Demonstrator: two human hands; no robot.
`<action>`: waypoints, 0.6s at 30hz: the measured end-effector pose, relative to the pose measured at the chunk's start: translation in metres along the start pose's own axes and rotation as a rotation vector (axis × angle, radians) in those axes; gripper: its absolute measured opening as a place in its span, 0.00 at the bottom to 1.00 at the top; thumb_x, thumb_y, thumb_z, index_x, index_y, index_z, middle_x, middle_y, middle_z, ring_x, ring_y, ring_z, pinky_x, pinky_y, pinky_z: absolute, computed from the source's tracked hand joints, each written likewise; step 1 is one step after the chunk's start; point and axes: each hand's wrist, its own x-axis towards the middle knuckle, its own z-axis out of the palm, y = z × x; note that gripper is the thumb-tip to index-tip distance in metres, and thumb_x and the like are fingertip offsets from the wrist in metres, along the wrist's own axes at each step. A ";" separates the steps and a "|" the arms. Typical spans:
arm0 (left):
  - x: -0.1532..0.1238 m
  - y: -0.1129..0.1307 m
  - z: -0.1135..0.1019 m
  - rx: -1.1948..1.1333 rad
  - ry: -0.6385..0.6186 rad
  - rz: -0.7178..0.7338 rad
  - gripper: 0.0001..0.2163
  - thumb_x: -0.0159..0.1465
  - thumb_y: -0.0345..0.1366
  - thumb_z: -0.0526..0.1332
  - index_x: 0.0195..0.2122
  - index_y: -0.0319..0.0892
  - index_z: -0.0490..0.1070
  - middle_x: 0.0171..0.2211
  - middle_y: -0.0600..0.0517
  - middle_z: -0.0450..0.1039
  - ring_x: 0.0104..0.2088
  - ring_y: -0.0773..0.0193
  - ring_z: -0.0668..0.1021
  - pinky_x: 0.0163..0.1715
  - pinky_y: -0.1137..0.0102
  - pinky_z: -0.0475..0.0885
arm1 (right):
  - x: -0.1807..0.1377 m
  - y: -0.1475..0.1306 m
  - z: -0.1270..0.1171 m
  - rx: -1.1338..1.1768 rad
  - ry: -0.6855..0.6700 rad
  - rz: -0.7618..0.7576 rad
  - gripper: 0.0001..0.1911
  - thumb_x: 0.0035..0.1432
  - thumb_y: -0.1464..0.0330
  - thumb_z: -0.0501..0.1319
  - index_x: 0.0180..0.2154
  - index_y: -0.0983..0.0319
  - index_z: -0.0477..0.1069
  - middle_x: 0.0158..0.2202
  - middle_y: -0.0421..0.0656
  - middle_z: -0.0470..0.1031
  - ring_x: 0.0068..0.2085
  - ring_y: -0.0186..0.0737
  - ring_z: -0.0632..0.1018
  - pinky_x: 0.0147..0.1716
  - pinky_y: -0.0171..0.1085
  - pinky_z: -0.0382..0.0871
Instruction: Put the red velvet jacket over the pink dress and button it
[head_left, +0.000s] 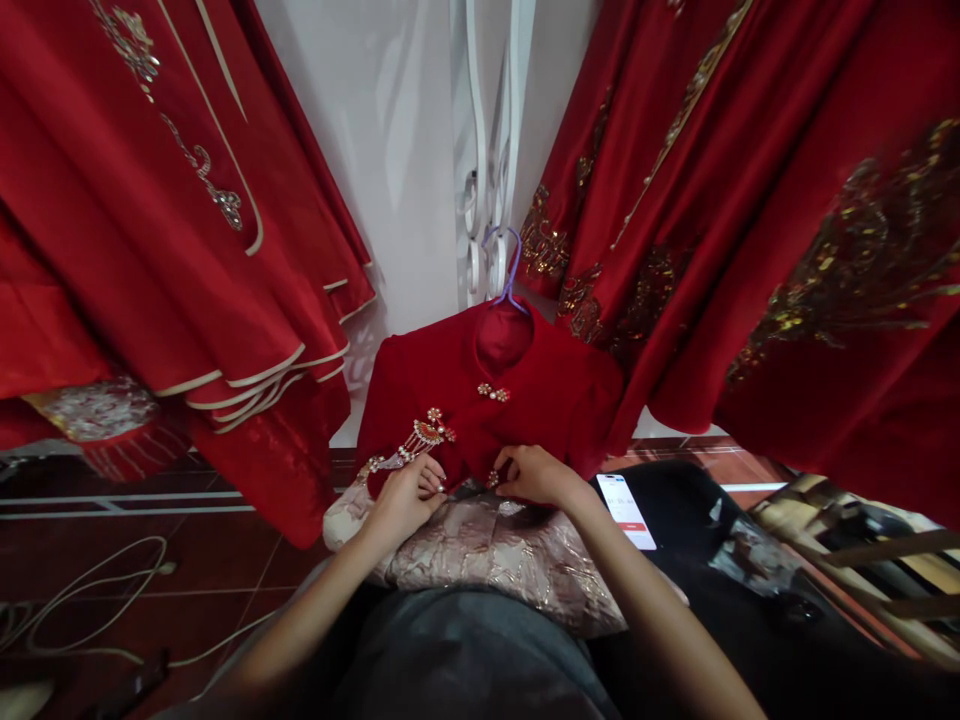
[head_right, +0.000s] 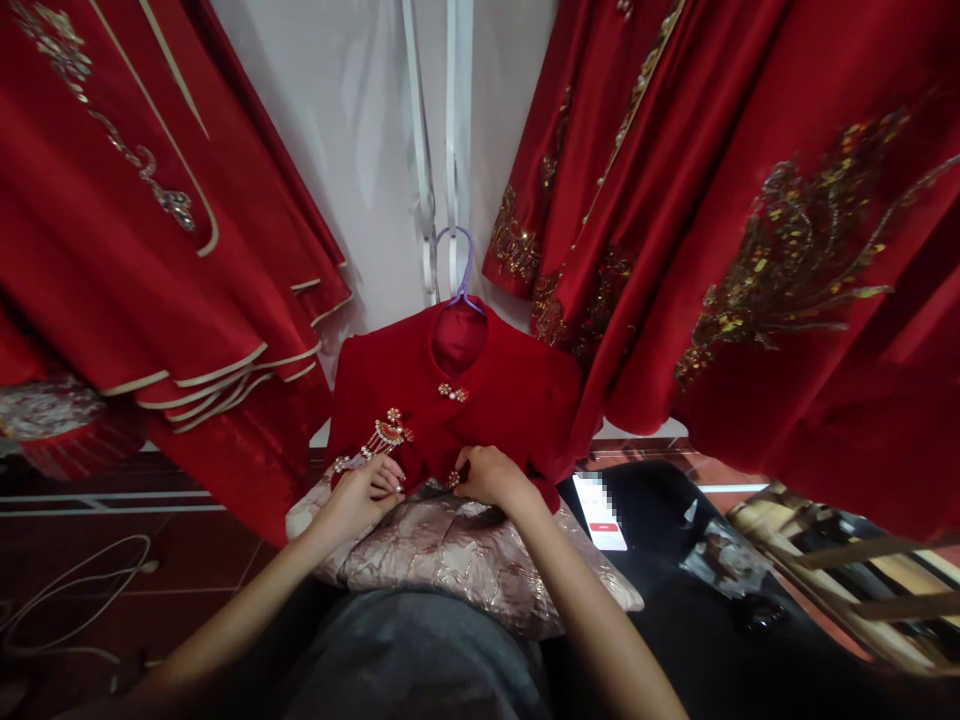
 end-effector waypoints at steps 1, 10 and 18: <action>-0.001 0.000 0.003 -0.005 0.011 0.001 0.08 0.52 0.31 0.61 0.33 0.42 0.66 0.27 0.54 0.71 0.29 0.66 0.76 0.31 0.72 0.73 | 0.004 -0.001 0.005 -0.004 0.021 0.000 0.16 0.43 0.71 0.70 0.37 0.61 0.74 0.31 0.42 0.80 0.33 0.39 0.79 0.29 0.31 0.65; -0.006 -0.004 0.011 0.016 0.033 -0.025 0.06 0.56 0.35 0.61 0.35 0.42 0.72 0.29 0.51 0.77 0.33 0.62 0.80 0.35 0.68 0.74 | 0.029 0.004 0.035 0.103 0.129 -0.133 0.08 0.46 0.74 0.66 0.31 0.62 0.71 0.28 0.40 0.77 0.30 0.33 0.77 0.28 0.29 0.64; 0.001 -0.011 0.020 -0.362 0.033 -0.175 0.11 0.45 0.31 0.68 0.31 0.38 0.72 0.29 0.48 0.80 0.33 0.59 0.82 0.39 0.67 0.76 | 0.023 -0.004 0.027 0.524 -0.015 -0.463 0.09 0.51 0.66 0.66 0.35 0.63 0.73 0.30 0.41 0.77 0.32 0.34 0.77 0.34 0.31 0.69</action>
